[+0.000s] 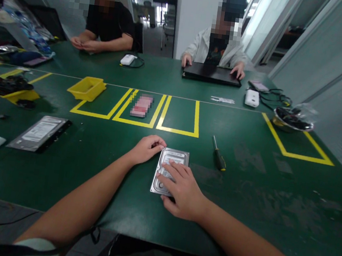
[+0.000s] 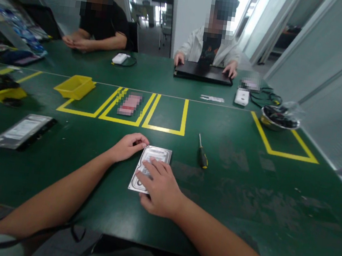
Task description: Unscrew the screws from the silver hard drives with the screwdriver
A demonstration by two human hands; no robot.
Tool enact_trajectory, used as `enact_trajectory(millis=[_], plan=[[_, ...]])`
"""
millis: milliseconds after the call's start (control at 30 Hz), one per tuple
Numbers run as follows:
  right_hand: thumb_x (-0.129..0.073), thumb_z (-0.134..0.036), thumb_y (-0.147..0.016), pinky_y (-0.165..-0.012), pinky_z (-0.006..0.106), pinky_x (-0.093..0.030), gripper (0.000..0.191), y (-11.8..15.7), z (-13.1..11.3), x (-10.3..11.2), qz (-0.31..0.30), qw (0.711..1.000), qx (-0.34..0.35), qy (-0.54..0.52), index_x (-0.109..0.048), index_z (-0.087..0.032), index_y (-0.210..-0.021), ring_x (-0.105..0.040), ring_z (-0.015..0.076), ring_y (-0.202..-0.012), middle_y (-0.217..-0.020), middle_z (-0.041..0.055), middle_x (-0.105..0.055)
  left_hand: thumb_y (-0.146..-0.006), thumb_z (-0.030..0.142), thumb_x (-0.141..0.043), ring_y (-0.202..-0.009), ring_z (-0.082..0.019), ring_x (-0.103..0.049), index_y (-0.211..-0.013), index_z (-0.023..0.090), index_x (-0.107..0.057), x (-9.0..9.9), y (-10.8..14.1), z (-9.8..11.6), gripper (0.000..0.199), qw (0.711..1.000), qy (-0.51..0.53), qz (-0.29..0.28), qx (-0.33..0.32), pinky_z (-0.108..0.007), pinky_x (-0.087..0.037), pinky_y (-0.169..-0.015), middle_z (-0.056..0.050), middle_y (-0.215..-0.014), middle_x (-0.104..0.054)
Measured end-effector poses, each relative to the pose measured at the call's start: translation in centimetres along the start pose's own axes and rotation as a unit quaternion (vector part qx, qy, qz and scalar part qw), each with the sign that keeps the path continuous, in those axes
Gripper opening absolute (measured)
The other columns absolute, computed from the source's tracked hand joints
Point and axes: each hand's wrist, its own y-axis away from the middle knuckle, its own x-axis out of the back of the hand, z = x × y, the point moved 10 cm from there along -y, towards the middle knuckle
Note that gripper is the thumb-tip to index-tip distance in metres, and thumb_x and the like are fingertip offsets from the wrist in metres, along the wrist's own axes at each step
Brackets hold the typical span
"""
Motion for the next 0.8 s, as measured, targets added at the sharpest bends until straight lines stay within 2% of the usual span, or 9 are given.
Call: enact_trajectory(millis=[267,800], plan=[[-0.058,-0.036,-0.082,-0.114,0.051,-0.023,0.058,0.13,0.05,0.08,0.004,1.0,0.0,0.003,-0.054,-0.02,-0.137,-0.03,0.0333,-0.144,-0.152,0.0141,-0.043,-0.087,0.028,-0.058,-0.079,-0.015,-0.061,-0.092,0.014,-0.07,-0.12,0.02,-0.42,0.019,0.999,0.016,-0.01,0.027,-0.027,-0.045,-0.072,-0.005,-0.088,-0.07],[-0.059,-0.036,-0.08,-0.115,0.049,-0.022,0.06,-0.21,0.16,-0.1,-0.024,0.999,-0.007,0.025,-0.054,-0.022,-0.138,-0.032,0.0328,-0.143,-0.153,0.0122,-0.043,-0.085,0.025,-0.057,-0.069,-0.012,-0.055,-0.085,0.015,-0.066,0.0,0.12,-0.2,0.013,1.0,-0.006,0.003,0.013,-0.024,-0.041,-0.065,0.0,-0.076,-0.064]])
